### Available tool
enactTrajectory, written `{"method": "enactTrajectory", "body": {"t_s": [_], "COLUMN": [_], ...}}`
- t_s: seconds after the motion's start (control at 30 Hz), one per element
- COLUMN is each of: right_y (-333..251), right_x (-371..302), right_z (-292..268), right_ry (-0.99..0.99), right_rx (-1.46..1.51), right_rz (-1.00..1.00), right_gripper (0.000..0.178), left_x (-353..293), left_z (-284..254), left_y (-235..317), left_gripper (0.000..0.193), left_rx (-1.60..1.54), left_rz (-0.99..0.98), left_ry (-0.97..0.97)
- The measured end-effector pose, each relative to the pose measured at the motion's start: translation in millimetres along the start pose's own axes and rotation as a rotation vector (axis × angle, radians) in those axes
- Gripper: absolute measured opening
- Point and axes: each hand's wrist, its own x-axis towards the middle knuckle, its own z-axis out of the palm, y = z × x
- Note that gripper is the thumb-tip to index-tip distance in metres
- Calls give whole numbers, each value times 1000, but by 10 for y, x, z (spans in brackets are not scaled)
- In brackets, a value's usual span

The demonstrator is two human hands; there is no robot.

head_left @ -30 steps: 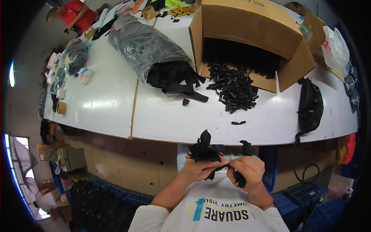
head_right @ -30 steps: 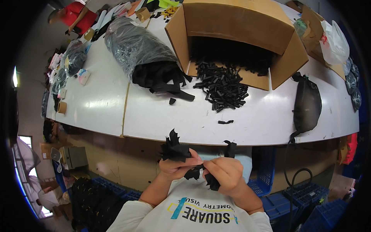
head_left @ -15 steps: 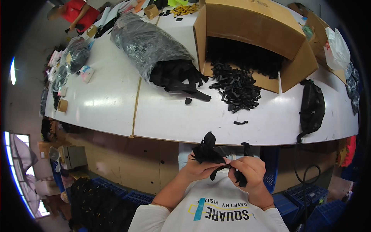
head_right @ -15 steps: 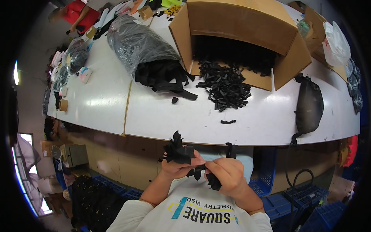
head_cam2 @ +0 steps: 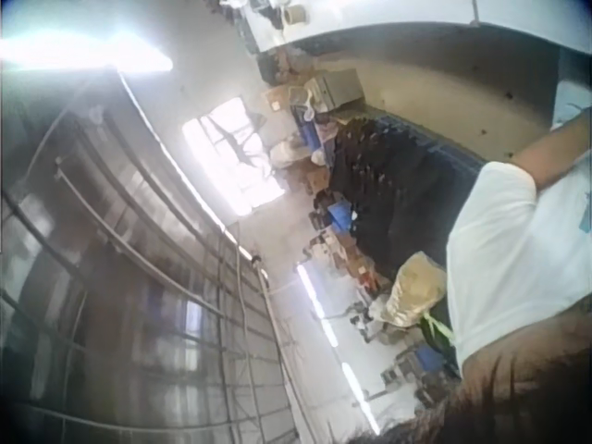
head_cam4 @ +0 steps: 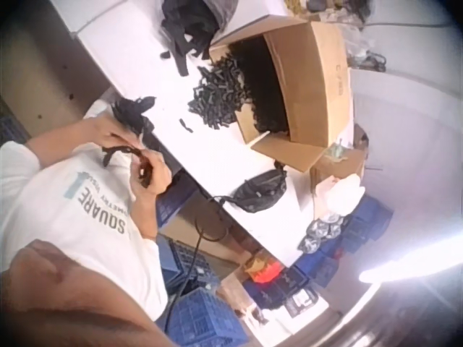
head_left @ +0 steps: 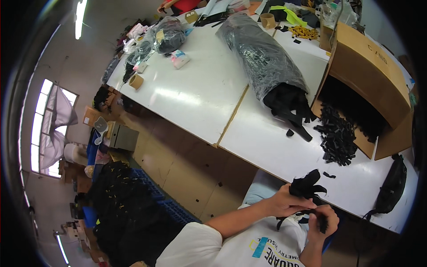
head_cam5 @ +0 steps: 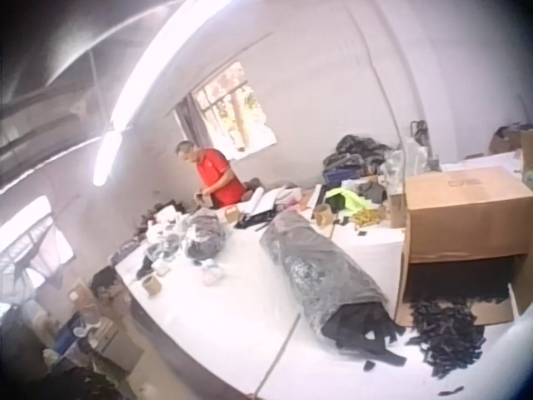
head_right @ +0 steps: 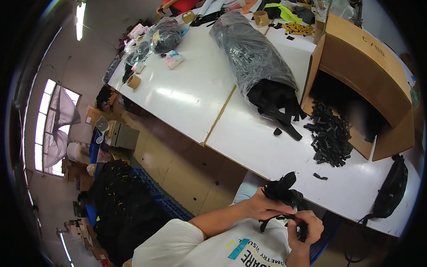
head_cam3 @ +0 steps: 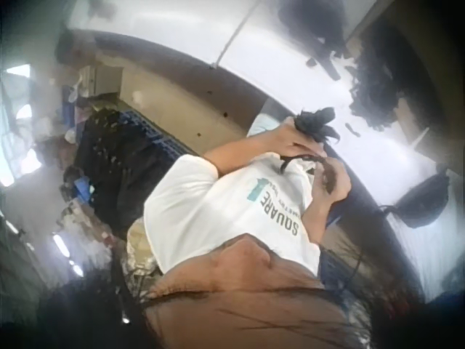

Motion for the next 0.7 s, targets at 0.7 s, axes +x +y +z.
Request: {"method": "enactTrajectory", "body": {"t_s": [0.7], "right_y": [18], "right_x": [118], "right_z": [-199], "right_ry": [-134], "right_rx": [-131], "right_rz": [-102], "right_gripper": [25], "left_x": [89], "left_z": [60], "left_y": [-36], "left_gripper": [31], "left_rx": [58], "left_rz": [-8], "left_ry": [-144]}}
